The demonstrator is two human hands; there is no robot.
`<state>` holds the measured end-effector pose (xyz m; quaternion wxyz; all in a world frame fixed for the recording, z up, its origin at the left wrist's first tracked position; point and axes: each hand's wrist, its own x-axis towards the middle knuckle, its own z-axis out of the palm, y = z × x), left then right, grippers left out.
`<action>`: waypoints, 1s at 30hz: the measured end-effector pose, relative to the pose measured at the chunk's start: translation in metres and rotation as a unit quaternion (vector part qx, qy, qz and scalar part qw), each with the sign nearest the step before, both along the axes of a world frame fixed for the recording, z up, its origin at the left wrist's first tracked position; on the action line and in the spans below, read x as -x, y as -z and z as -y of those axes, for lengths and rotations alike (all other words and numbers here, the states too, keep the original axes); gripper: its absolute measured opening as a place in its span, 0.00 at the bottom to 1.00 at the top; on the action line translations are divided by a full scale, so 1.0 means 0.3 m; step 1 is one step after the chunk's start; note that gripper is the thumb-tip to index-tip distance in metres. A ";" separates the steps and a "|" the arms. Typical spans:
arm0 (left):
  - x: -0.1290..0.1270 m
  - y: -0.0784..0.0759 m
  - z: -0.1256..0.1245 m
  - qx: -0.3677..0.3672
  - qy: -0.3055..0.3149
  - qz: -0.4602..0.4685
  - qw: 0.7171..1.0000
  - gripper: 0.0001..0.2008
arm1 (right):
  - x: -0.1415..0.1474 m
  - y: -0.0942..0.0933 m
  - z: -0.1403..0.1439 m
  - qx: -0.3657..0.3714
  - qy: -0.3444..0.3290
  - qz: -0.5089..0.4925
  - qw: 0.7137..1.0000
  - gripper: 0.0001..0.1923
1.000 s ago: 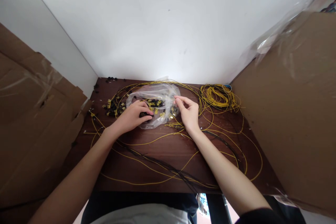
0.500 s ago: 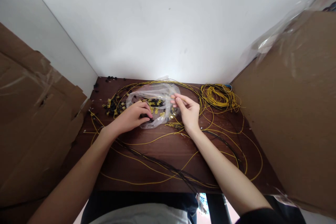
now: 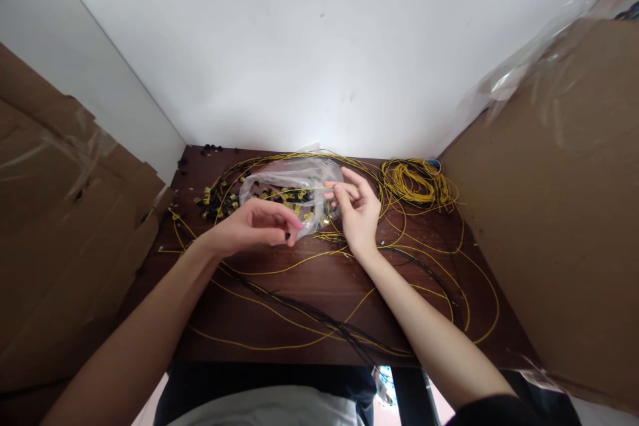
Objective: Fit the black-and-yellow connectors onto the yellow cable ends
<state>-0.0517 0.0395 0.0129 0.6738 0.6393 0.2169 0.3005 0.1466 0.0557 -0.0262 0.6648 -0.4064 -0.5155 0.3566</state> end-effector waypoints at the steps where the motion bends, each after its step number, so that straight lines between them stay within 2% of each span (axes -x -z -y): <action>1: 0.000 0.002 0.002 0.018 0.009 0.034 0.999 0.10 | 0.001 -0.002 0.002 -0.002 -0.006 -0.006 1.000 0.15; 5: -0.007 0.006 0.005 0.083 0.016 0.173 0.981 0.06 | 0.002 -0.002 -0.001 0.003 -0.015 -0.027 1.000 0.10; 8: -0.009 -0.003 0.008 0.129 -0.010 0.253 0.959 0.09 | -0.001 0.002 -0.007 0.005 -0.004 -0.029 1.000 0.08; 12: 0.000 -0.015 0.009 0.187 -0.073 0.312 0.929 0.14 | -0.006 0.004 -0.009 0.002 0.012 -0.030 0.999 0.09; 17: 0.002 -0.014 -0.008 0.238 -0.129 0.377 0.886 0.11 | -0.010 0.006 -0.007 0.017 0.049 0.008 0.999 0.11; 19: -0.005 -0.008 -0.021 0.246 -0.152 0.376 0.880 0.09 | -0.010 0.005 -0.006 0.020 0.049 0.019 0.998 0.11; 22: -0.023 0.006 -0.035 0.224 -0.210 0.323 0.895 0.08 | -0.006 0.003 0.000 0.013 0.026 0.027 0.999 0.13; 26: -0.045 0.025 -0.034 0.111 -0.284 0.209 0.929 0.08 | 0.004 -0.003 0.011 0.009 -0.007 0.049 0.999 0.09; 28: -0.051 0.030 -0.030 0.065 -0.302 0.177 0.934 0.08 | 0.008 -0.005 0.018 0.007 -0.016 0.081 0.997 0.06; 30: -0.052 0.034 -0.030 0.057 -0.306 0.177 0.934 0.09 | 0.011 -0.006 0.024 0.003 -0.024 0.118 0.993 0.06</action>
